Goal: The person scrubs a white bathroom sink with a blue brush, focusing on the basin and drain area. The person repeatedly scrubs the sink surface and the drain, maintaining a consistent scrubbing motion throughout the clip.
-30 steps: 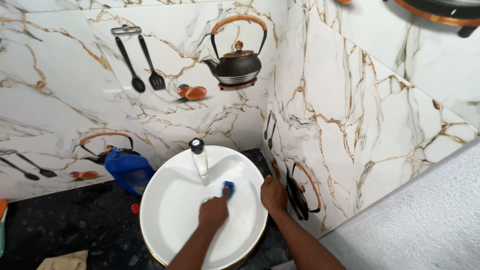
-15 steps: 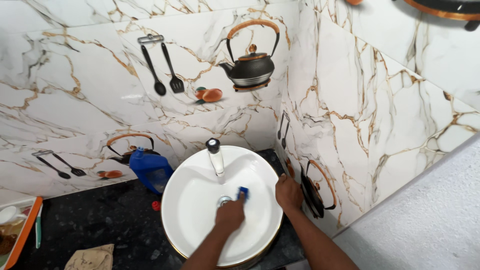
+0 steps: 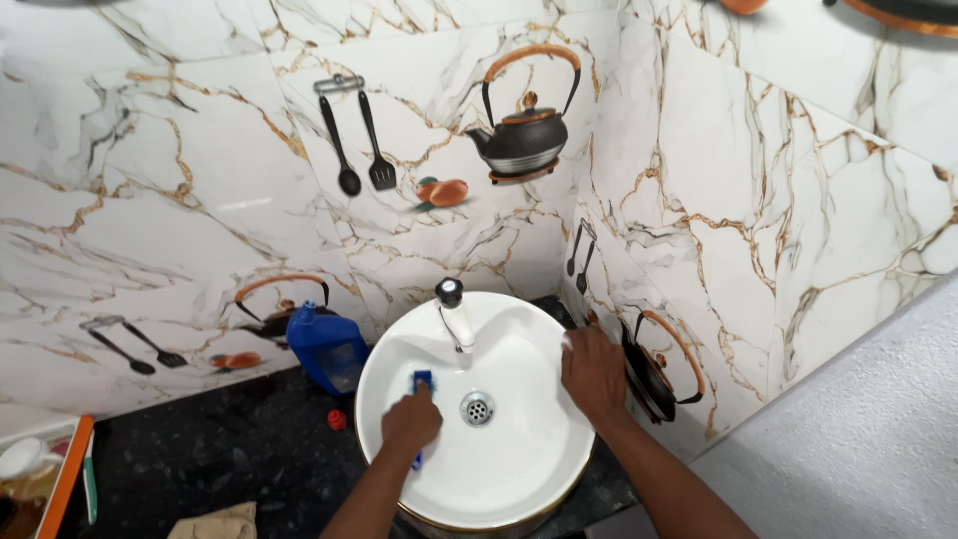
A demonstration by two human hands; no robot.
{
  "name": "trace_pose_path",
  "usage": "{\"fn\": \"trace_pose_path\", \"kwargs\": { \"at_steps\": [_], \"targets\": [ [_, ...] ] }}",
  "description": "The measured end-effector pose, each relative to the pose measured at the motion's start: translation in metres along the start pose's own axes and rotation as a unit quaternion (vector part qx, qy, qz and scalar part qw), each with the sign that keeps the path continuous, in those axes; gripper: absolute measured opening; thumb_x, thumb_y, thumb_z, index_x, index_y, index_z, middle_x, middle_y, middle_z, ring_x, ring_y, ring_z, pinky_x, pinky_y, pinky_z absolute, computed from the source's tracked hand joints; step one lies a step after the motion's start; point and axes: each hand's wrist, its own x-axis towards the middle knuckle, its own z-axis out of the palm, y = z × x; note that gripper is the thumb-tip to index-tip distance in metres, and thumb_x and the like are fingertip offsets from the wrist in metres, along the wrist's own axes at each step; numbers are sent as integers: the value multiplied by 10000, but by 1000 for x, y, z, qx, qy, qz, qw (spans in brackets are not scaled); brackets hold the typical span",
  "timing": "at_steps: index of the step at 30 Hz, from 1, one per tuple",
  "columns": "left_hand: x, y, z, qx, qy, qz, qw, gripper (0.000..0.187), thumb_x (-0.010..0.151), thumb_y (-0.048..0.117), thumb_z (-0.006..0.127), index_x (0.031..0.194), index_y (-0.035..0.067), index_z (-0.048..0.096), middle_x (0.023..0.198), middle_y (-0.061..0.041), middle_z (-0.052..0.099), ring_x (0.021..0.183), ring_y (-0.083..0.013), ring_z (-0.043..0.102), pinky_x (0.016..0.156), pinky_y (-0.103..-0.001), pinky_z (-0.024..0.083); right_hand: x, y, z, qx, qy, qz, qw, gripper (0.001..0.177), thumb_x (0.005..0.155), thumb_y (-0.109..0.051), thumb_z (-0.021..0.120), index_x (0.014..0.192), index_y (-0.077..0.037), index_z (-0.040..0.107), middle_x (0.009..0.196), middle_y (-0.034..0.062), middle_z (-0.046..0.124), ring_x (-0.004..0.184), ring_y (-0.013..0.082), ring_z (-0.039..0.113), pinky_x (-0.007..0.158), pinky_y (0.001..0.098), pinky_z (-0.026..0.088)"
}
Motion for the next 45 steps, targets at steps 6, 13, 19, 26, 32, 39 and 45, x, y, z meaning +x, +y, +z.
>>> {"fn": "trace_pose_path", "kwargs": {
  "at_steps": [6, 13, 19, 26, 32, 39, 45],
  "targets": [
    [-25, 35, -5, -339, -163, -17, 926, 419, 1013, 391, 473, 1263, 59, 533, 910, -123, 695, 733, -239, 725, 625, -450, 642, -18, -37, 12, 155, -240, 3, 958, 247, 940, -252, 636, 1104, -105, 747, 1071, 69, 731, 838, 248, 738, 767, 404, 568],
    [-18, 32, 3, -419, -253, 25, 872, 543, 1052, 530, 425, 1182, 54, 652, 878, -59, 709, 800, -186, 651, 659, -387, 568, -36, -103, 30, 438, -456, 356, 688, 486, 954, -256, 701, 1375, -71, 544, 947, 110, 723, 738, 167, 708, 617, 332, 581],
    [-56, 20, -24, -153, -6, 226, 962, 461, 929, 307, 615, 1352, 125, 623, 1058, -119, 738, 983, -317, 676, 861, -465, 538, -28, -92, 67, 311, -369, 305, 821, 378, 871, -128, 729, 1248, -126, 757, 940, 131, 771, 733, 243, 720, 666, 393, 537],
    [-71, -37, -87, -43, 130, 254, 957, 379, 949, 220, 625, 1303, 88, 653, 1150, -132, 727, 1155, -308, 641, 999, -441, 495, 14, -64, 72, 75, -217, 322, 918, 272, 933, -192, 655, 1165, -230, 791, 1073, 159, 759, 964, 357, 733, 913, 448, 574],
    [-69, -44, -83, -79, 188, 280, 938, 458, 883, 208, 681, 1304, 35, 637, 1290, -156, 679, 1259, -321, 595, 1065, -431, 454, -2, -95, 75, 113, -191, 330, 918, 268, 933, -172, 622, 1131, -191, 801, 1053, 169, 751, 968, 371, 729, 912, 456, 570],
    [-70, -43, -88, -68, 148, 272, 949, 481, 883, 248, 695, 1323, 58, 648, 1278, -126, 691, 1240, -290, 615, 1066, -433, 449, -26, -143, 65, 168, -253, 265, 915, 268, 891, -176, 642, 1109, -177, 797, 1005, 154, 768, 889, 350, 742, 850, 440, 574],
    [-73, -44, -91, -58, 138, 275, 950, 453, 883, 259, 704, 1290, 64, 662, 1269, -121, 695, 1218, -283, 625, 1068, -436, 440, -14, -126, 59, 151, -189, 370, 897, 240, 910, -286, 669, 1089, -214, 812, 984, 144, 775, 926, 353, 735, 858, 437, 573]
  ]
}}
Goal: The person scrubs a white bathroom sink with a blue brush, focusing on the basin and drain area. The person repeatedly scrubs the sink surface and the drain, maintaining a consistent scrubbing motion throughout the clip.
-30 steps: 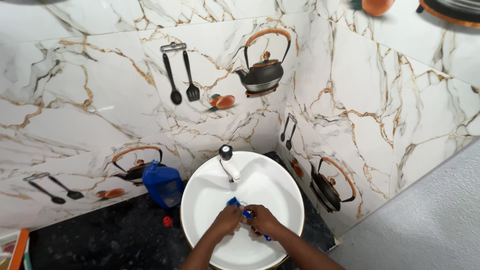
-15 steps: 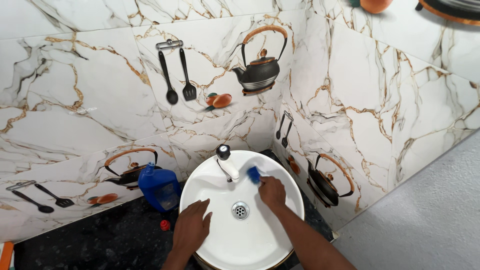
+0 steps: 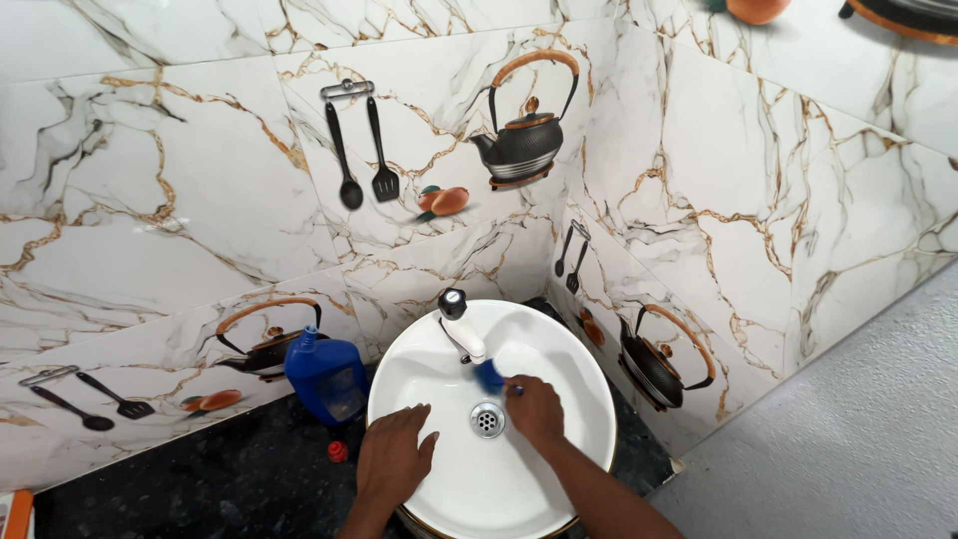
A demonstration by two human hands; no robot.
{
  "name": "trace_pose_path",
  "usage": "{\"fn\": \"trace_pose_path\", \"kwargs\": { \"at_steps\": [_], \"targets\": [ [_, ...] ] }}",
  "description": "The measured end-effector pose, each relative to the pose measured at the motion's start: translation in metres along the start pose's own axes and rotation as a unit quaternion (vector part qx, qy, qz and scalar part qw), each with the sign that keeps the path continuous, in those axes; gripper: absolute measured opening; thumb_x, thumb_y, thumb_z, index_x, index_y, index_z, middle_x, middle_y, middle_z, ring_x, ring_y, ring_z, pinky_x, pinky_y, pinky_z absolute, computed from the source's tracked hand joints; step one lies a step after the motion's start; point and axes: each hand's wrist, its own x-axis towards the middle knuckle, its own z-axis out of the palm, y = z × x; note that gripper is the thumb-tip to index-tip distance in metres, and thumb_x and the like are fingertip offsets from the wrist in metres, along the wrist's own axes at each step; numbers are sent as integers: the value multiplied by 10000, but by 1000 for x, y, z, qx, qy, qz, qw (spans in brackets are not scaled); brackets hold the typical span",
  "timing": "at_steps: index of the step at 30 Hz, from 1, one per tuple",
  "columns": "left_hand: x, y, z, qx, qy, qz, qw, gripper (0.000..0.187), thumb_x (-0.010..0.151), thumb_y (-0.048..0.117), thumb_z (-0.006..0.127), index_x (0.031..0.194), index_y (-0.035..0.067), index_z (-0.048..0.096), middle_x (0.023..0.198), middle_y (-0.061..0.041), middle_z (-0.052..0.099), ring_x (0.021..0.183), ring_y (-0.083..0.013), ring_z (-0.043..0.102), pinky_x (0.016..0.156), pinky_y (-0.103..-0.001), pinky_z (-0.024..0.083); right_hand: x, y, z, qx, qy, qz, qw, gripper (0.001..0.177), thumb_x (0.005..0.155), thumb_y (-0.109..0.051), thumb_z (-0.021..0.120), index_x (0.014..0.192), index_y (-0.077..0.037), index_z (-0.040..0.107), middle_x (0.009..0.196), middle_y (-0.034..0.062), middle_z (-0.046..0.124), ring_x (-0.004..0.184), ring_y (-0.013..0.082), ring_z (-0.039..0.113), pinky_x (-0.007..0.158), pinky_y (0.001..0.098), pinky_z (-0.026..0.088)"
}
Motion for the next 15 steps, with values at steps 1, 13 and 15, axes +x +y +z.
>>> {"fn": "trace_pose_path", "kwargs": {
  "at_steps": [1, 13, 15],
  "targets": [
    [0, 0, 0, -1, 0, 0, 1000, 441, 882, 257, 705, 1273, 58, 661, 1269, -120, 696, 1216, -280, 628, 1069, -435, 440, 3, 3, -1, 9, 23, 6, 1000, 239, 912, -304, 675, 1082, -209, 815, 984, 143, 775, 929, 358, 732, 856, 436, 574],
    [5, 3, 2, 18, -21, -30, 999, 437, 880, 260, 705, 1278, 83, 667, 1278, -100, 693, 1202, -272, 627, 1070, -422, 434, 1, 16, 15, 11, -54, -53, 997, 335, 891, -367, 684, 1140, -178, 803, 916, 178, 760, 862, 360, 730, 822, 455, 568],
    [5, 5, 1, 29, -27, -35, 999, 470, 879, 275, 706, 1312, 95, 664, 1280, -94, 693, 1208, -266, 626, 1082, -415, 432, 4, 19, 23, 32, -31, -19, 999, 336, 935, -358, 648, 1171, -170, 795, 893, 184, 763, 834, 363, 723, 804, 461, 561]
  ]
}}
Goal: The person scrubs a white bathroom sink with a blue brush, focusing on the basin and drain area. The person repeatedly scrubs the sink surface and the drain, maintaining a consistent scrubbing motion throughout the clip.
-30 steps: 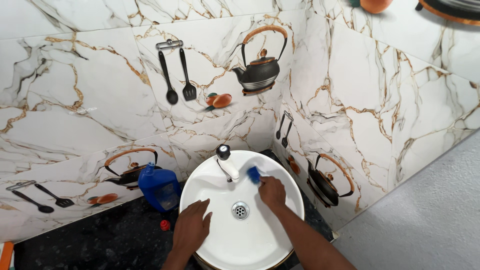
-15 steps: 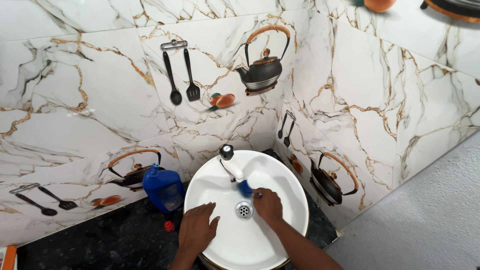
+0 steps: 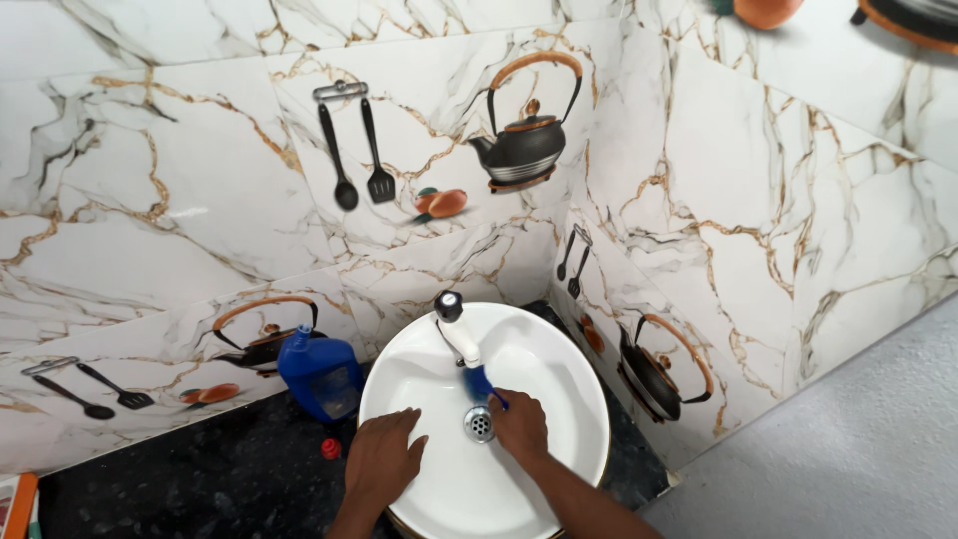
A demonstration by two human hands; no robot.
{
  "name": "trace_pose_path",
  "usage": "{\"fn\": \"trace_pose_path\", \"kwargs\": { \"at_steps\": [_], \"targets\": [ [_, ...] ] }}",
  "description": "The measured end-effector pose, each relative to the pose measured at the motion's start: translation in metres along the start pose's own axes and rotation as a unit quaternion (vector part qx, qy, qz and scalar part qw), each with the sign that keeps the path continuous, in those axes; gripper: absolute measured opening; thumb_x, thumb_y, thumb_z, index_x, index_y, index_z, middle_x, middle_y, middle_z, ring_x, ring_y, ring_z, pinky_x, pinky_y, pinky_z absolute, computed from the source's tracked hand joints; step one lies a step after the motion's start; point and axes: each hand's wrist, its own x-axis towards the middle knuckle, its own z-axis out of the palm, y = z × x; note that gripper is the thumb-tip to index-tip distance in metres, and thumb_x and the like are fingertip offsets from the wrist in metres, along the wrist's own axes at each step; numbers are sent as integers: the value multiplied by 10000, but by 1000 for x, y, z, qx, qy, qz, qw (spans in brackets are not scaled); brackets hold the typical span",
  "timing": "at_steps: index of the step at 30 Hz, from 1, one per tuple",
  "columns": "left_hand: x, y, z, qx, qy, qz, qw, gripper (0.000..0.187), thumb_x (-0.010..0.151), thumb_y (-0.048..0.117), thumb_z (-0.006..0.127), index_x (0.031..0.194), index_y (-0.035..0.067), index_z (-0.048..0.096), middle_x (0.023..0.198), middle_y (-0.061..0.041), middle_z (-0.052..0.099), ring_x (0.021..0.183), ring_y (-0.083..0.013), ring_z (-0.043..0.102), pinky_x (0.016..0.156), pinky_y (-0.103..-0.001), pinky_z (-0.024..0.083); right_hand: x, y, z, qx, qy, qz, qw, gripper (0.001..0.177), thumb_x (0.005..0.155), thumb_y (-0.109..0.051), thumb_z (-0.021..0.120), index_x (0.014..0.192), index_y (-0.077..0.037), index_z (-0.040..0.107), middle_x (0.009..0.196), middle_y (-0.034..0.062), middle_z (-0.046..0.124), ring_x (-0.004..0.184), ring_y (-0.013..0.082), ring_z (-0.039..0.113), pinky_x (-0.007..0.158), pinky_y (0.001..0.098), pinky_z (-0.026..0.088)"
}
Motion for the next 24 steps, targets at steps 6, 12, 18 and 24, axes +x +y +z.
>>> {"fn": "trace_pose_path", "kwargs": {
  "at_steps": [6, 12, 18, 24],
  "targets": [
    [1, 8, 0, 26, -24, -31, 999, 511, 873, 285, 717, 1349, 114, 647, 1333, -98, 656, 1239, -274, 603, 1094, -416, 421, 14, -14, -26, 83, 27, 20, 996, 453, 1016, -252, 521, 1467, -220, 549, 774, 221, 733, 663, 336, 695, 715, 468, 524],
    [3, 15, -1, 56, -45, -62, 996, 552, 874, 303, 717, 1390, 132, 622, 1356, -75, 644, 1233, -273, 599, 1097, -396, 428, 8, -13, -30, 79, -45, -72, 993, 435, 981, -222, 550, 1406, -234, 641, 743, 183, 734, 598, 251, 688, 677, 408, 544],
    [3, 30, -6, 66, -73, -112, 989, 432, 967, 269, 599, 1387, 169, 616, 1306, -50, 692, 1213, -221, 633, 1105, -379, 451, 18, -5, -36, 83, -13, -48, 995, 419, 993, -243, 536, 1396, -224, 651, 794, 182, 743, 662, 286, 718, 707, 440, 554],
    [5, 19, 9, 83, -39, -87, 992, 468, 932, 95, 504, 1374, 205, 612, 1452, 17, 589, 1230, -210, 612, 1104, -383, 435, 61, 12, -41, 45, -3, -75, 996, 455, 1024, -256, 480, 1475, -213, 532, 859, 189, 752, 735, 339, 744, 761, 489, 574]
  ]
}}
